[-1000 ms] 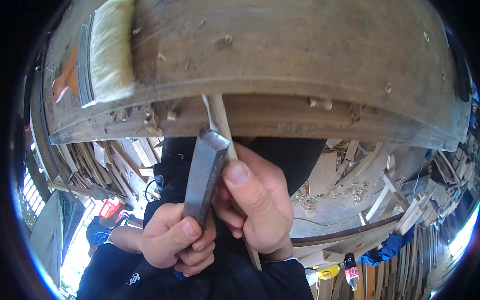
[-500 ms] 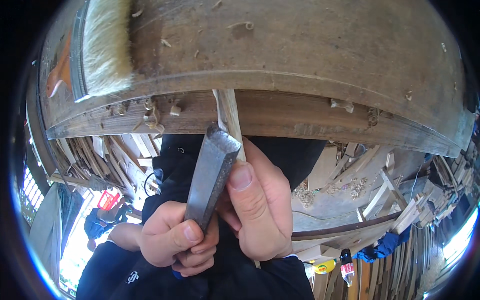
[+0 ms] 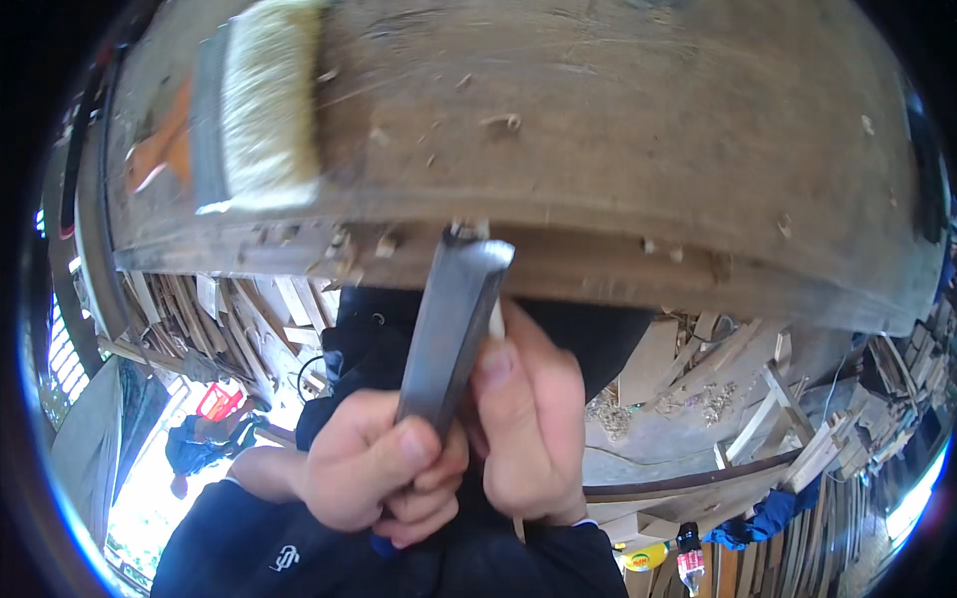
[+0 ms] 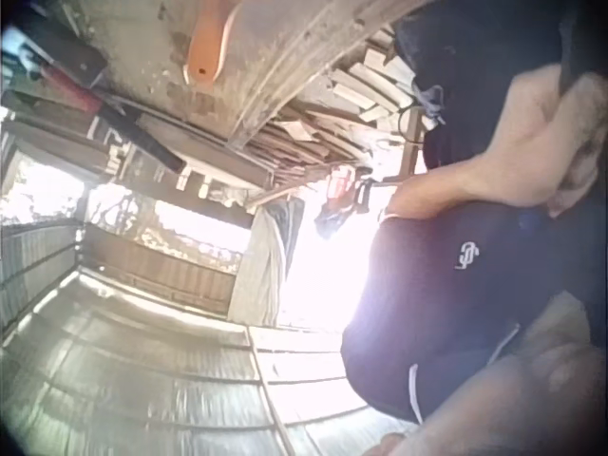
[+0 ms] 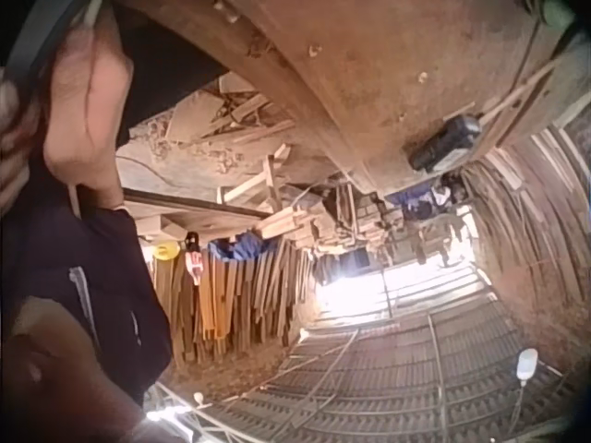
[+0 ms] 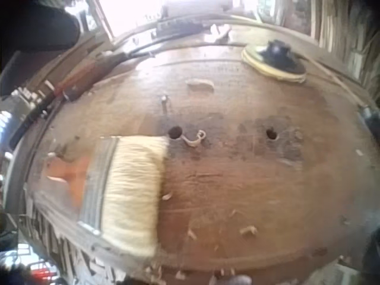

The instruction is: Using a hand chisel to shape and shave a wooden peg on a workbench.

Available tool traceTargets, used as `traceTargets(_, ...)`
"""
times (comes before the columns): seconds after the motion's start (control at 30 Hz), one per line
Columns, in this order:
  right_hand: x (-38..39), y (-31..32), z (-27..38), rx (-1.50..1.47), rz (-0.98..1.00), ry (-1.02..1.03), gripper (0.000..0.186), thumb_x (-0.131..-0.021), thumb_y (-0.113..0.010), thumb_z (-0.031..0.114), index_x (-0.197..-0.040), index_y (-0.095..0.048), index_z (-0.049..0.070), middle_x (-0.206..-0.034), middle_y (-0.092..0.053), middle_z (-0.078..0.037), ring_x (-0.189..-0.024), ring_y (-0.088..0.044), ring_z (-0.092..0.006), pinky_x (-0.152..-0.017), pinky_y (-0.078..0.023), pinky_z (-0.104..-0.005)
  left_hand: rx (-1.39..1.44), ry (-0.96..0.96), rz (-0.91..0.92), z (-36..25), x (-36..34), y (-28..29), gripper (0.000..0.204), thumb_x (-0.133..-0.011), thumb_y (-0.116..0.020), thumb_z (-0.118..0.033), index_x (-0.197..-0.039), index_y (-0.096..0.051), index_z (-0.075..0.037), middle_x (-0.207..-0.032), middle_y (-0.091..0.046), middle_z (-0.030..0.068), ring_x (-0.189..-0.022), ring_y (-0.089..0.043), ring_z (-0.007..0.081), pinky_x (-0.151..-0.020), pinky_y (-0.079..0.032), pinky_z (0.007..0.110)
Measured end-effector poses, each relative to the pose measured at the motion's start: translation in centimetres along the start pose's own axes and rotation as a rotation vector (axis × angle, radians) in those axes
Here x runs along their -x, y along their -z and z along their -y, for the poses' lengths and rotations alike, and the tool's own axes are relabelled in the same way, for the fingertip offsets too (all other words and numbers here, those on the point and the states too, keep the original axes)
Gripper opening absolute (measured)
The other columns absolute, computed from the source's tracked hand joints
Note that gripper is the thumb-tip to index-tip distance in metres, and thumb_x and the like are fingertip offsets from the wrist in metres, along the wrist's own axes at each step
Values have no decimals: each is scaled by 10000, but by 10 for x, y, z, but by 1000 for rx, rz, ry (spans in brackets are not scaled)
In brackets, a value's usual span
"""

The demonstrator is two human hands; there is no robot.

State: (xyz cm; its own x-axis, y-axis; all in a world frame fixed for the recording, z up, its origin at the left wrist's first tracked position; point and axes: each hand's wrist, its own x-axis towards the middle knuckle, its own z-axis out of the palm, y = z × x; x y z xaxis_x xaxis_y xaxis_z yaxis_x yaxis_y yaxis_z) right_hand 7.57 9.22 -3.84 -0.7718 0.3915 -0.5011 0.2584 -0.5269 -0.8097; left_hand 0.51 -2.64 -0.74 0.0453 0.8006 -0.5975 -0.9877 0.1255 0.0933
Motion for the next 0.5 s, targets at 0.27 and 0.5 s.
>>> traceTargets(0.27,-4,-10,-13,-26,4,185,302,-982,-358,248,-953,-529,1,-693,-508,24,-597,-438,-28,-525,-356,-173,-154,-136,40,2,-5,7,326,-985,-322,-348,-809,-371,-77,-505,-312,-8,-308,-345,102,-280,-345,252)
traceTargets(0.5,16,-12,-26,3,57,100,275,-963,-399,244,-775,-481,61,-523,-414,27,-386,-349,-38,-349,-260,-188,-441,-160,-5,-5,10,25,334,-979,-343,-354,-814,-387,-66,-512,-311,-11,-309,-349,102,-272,-342,250)
